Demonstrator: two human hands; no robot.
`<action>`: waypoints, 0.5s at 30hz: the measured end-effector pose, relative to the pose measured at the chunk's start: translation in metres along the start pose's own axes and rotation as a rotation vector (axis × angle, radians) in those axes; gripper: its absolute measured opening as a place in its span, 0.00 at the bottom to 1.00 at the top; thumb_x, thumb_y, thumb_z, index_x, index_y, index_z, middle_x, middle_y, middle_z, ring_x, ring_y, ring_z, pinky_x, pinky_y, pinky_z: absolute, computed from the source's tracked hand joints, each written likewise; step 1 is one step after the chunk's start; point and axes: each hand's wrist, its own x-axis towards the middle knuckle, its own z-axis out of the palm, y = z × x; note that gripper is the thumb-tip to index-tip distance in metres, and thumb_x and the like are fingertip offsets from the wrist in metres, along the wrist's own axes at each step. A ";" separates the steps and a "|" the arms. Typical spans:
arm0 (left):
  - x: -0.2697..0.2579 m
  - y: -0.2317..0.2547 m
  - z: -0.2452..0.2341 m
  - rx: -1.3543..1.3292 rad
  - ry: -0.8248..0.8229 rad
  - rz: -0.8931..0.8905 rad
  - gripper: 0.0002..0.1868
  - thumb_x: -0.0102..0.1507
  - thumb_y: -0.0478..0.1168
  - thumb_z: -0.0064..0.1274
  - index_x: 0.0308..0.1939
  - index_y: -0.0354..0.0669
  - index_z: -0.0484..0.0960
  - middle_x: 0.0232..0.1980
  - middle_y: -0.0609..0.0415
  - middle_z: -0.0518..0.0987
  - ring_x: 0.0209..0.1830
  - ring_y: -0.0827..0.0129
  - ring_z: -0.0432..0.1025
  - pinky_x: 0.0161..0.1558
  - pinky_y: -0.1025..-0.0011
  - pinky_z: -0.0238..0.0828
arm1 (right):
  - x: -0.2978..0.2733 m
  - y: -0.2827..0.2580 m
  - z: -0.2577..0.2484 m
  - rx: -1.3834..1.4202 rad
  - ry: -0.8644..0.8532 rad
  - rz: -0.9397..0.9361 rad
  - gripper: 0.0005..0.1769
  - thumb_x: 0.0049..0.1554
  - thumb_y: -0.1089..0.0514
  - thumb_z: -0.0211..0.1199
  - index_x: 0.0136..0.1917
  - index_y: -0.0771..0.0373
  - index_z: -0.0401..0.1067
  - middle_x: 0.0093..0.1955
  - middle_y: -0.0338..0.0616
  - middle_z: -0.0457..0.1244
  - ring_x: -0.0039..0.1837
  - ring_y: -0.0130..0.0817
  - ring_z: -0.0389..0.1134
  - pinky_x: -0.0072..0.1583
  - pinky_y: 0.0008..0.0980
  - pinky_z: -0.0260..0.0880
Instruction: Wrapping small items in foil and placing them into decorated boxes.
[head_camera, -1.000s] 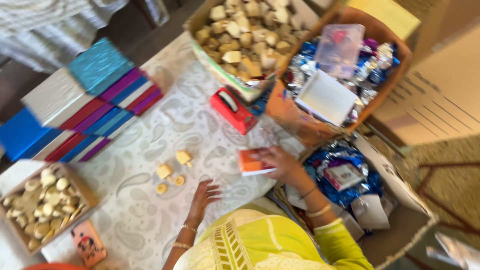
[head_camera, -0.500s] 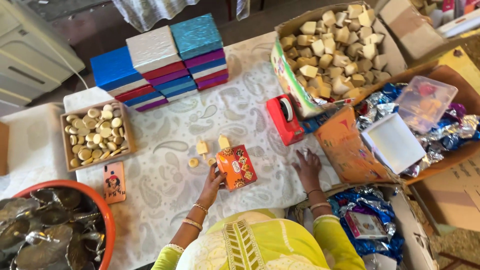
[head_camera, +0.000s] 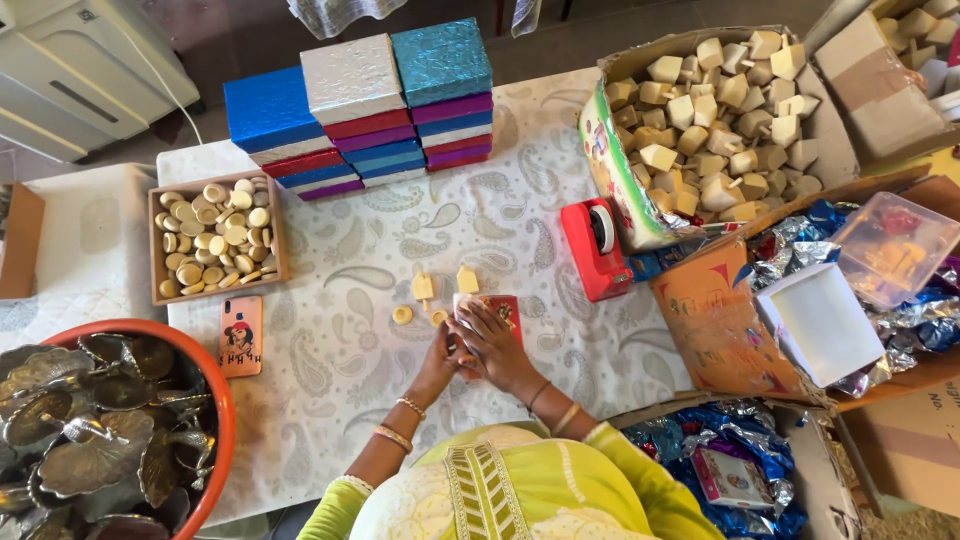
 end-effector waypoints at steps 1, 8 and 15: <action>0.002 0.005 -0.006 -0.001 0.000 -0.002 0.38 0.67 0.38 0.50 0.79 0.50 0.53 0.49 0.50 0.76 0.43 0.70 0.74 0.39 0.65 0.80 | 0.006 0.004 0.001 0.001 -0.002 0.002 0.38 0.60 0.42 0.57 0.78 0.60 0.60 0.79 0.53 0.52 0.82 0.54 0.46 0.80 0.54 0.41; -0.005 0.066 -0.012 0.385 0.057 0.037 0.40 0.61 0.37 0.58 0.75 0.46 0.57 0.51 0.47 0.83 0.45 0.69 0.80 0.47 0.67 0.79 | 0.037 0.026 0.007 0.062 0.099 0.268 0.20 0.66 0.49 0.52 0.68 0.57 0.71 0.66 0.46 0.64 0.70 0.49 0.62 0.70 0.49 0.60; 0.001 -0.002 0.000 0.096 0.031 0.006 0.39 0.63 0.36 0.57 0.75 0.44 0.57 0.51 0.49 0.82 0.47 0.71 0.77 0.47 0.69 0.79 | 0.059 -0.006 0.003 0.036 0.060 0.030 0.10 0.57 0.56 0.60 0.53 0.56 0.73 0.50 0.44 0.67 0.57 0.45 0.68 0.61 0.45 0.67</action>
